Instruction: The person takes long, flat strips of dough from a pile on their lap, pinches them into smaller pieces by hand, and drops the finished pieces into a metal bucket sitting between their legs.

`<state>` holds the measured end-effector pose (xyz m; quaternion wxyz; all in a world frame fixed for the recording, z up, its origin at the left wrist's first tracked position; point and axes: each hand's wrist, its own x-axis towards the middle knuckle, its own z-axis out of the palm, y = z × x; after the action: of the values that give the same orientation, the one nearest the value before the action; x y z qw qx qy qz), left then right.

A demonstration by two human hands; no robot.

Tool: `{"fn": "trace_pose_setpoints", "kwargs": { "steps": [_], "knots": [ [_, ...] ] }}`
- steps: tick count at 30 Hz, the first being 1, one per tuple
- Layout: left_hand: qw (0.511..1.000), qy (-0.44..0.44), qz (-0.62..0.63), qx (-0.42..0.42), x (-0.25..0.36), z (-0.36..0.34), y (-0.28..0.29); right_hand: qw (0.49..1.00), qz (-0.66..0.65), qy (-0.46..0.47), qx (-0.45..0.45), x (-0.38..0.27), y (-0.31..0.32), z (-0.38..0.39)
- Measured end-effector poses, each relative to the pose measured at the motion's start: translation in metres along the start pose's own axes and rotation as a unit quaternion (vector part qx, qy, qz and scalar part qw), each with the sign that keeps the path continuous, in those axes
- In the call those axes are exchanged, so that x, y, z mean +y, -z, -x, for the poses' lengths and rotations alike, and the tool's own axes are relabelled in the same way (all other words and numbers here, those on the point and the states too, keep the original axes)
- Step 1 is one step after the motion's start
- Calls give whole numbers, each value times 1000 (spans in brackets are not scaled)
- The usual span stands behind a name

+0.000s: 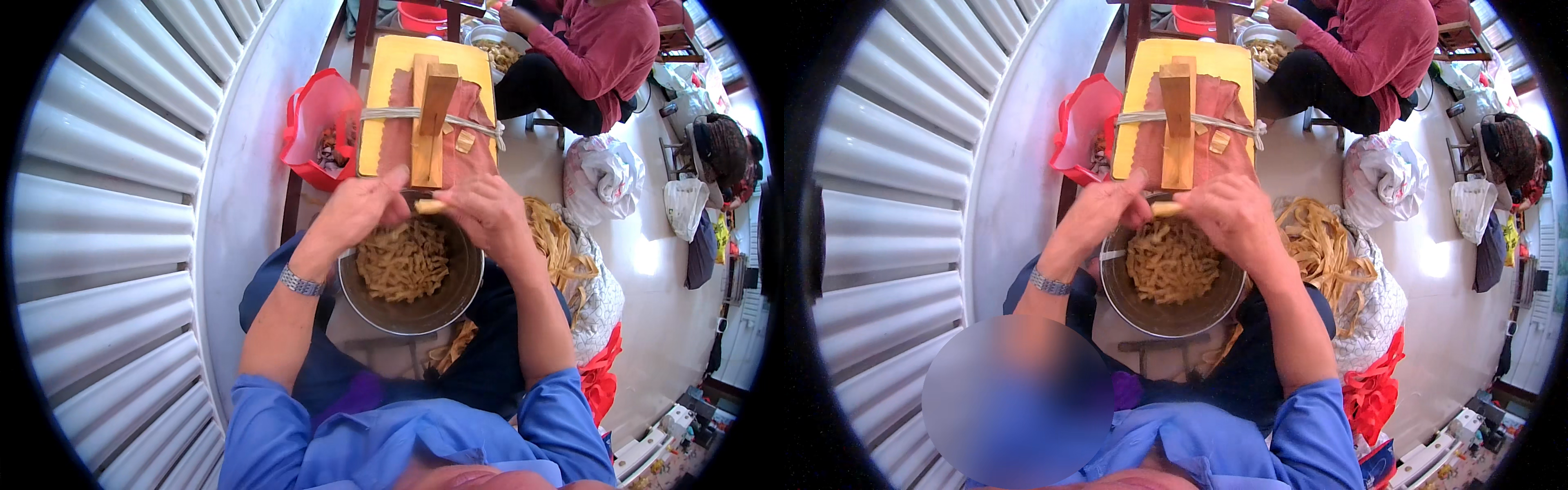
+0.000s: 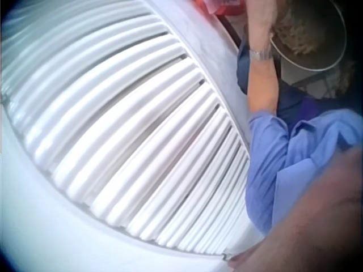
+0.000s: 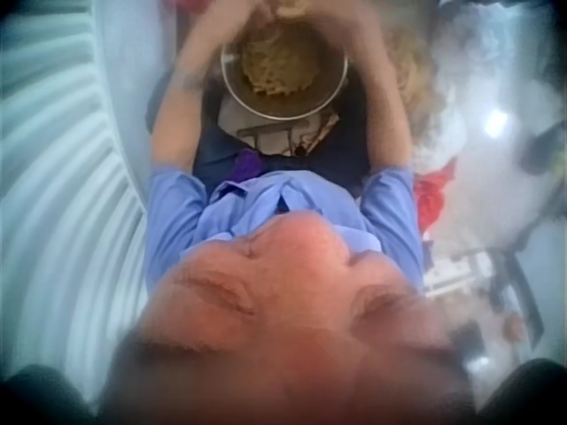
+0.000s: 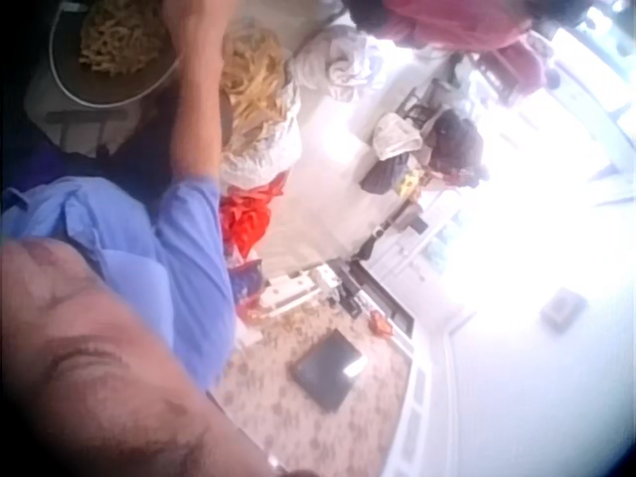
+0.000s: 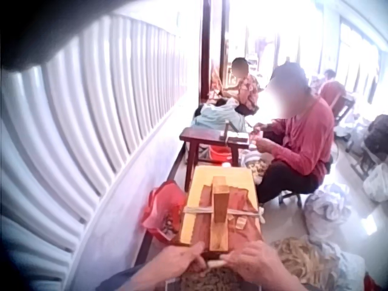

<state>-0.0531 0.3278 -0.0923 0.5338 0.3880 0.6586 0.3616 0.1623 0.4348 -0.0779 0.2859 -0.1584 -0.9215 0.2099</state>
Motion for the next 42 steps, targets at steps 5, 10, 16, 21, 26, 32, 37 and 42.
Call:
{"fn": "trace_pose_setpoints", "kwargs": {
  "steps": [5,10,16,21,26,32,37,42],
  "knots": [
    [899,85,383,-195,-13,14,-41,988,-82,128,6,-31,-16,0],
    [862,77,451,-218,6,20,-47,980,-85,180,-15,-51,-14,6],
    [885,44,431,-173,12,20,-46,971,-140,188,-40,-60,-18,9],
    [934,-61,306,-173,-11,19,-56,962,-270,-30,-12,-50,-4,15],
    [972,-187,-26,-141,-16,21,-51,975,-177,-130,26,-36,-10,14],
    [946,-248,-206,15,-6,28,-36,936,-206,-282,-33,-25,-29,26],
    [907,-373,-172,90,-21,25,-36,818,-373,-415,-143,-21,-37,32],
    [947,-306,-98,24,-24,28,-32,640,-556,-492,-196,-21,-23,26]
  ]
}}
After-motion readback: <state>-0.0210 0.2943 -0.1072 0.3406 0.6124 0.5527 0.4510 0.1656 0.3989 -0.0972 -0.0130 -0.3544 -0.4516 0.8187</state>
